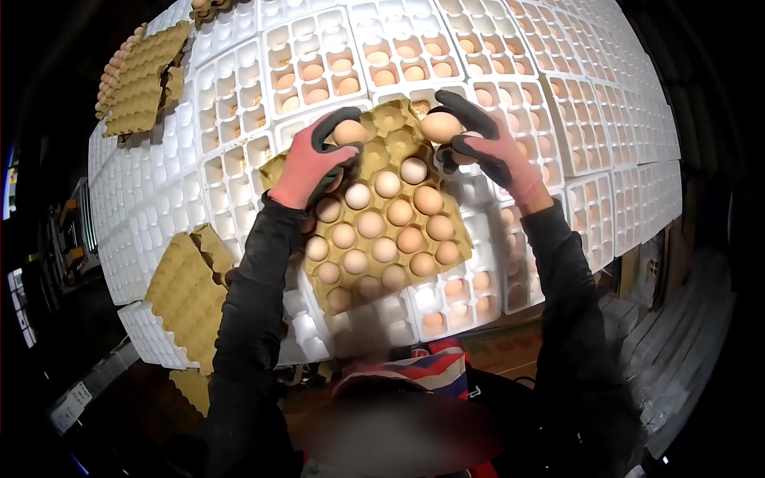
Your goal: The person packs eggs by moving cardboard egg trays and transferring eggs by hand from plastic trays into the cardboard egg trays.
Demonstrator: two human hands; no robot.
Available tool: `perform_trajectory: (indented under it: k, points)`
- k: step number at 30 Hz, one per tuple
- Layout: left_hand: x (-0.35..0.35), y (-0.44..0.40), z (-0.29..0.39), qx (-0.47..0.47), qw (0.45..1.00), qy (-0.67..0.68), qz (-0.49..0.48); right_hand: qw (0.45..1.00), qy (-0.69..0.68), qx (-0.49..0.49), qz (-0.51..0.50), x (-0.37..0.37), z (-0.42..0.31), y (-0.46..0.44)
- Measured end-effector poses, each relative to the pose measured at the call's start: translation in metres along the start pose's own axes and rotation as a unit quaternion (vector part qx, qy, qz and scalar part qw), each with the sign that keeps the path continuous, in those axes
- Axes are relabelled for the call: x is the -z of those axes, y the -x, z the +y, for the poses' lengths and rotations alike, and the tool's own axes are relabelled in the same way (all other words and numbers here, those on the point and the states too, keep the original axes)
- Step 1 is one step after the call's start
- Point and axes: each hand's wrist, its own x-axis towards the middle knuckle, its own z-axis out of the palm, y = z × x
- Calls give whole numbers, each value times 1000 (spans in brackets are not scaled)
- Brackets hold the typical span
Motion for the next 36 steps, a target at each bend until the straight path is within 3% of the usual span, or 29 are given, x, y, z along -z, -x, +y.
perform_trajectory:
  k: [1,2,3,4,5,6,8,9,10,12,13,14,15,16,17,18,20,21,22,24,25,26,28,30,31,32,33,34,36]
  points:
    - [0,7,12,37,997,65,-13,1000,-10,-17,3,2,3,8]
    - [-10,11,13,8,991,-127,-38,999,-20,-31,8,3,5,15]
    - [-20,15,14,-28,948,-312,-52,994,70,-69,48,-12,-3,23]
    - [-35,17,15,-68,826,-555,-72,952,295,54,66,-20,16,19]
    - [-49,13,16,-29,764,-634,-116,865,489,7,107,-41,17,22]
    - [-55,11,5,-48,720,-683,-113,737,659,-43,145,-60,19,26]
    - [-55,5,12,-34,716,-682,-145,733,656,-82,160,-68,40,20]
    - [-52,5,12,-45,745,-651,-138,742,645,-70,170,-67,40,20]
    - [-47,9,11,-52,774,-617,-132,806,562,-35,184,-58,49,23]
    - [-23,11,2,-105,900,-417,-75,902,375,41,210,-21,70,35]
    - [-7,1,-5,-41,979,-199,-33,975,53,-36,215,-7,57,48]
    - [1,-9,-9,31,999,31,10,972,-81,-11,218,-9,37,55]
    - [-6,-23,1,25,998,44,33,959,-86,23,269,-11,30,52]
    - [-20,-43,16,9,999,-35,25,942,-89,56,318,-8,26,47]
    - [-33,-64,30,-7,993,-113,20,954,-74,29,291,10,33,42]
    - [-46,-91,16,-125,942,-306,53,954,-82,55,285,12,32,35]
    - [-78,-122,39,-76,840,-537,-21,961,-97,58,252,24,49,20]
    - [-84,-142,33,-60,798,-594,-84,962,-14,63,265,21,53,14]
    - [-88,-154,31,-43,749,-645,-147,940,223,75,247,17,48,10]
    - [-88,-164,27,-54,700,-685,-192,769,595,-3,234,13,51,2]
    - [-87,-168,28,-60,675,-703,-215,754,628,-63,182,12,49,-2]
    - [-82,-169,29,-85,714,-668,-190,753,632,-32,182,15,51,-3]
    - [-73,-164,33,-233,810,-537,-33,789,560,63,245,23,46,-14]
    - [-67,-143,60,-118,958,-260,-17,827,428,176,320,31,42,-40]
    - [-71,-124,70,-65,989,-127,-27,852,402,201,270,35,38,-54]
    - [-76,-102,78,-9,999,8,-37,787,522,241,225,52,60,-77]
    - [-86,-85,81,7,998,-36,-44,771,534,263,225,61,76,-85]
    - [-96,-72,67,-55,988,-123,-72,752,548,287,227,66,83,-87]
    - [-122,-59,37,-170,926,-319,-110,844,271,271,376,68,65,-62]
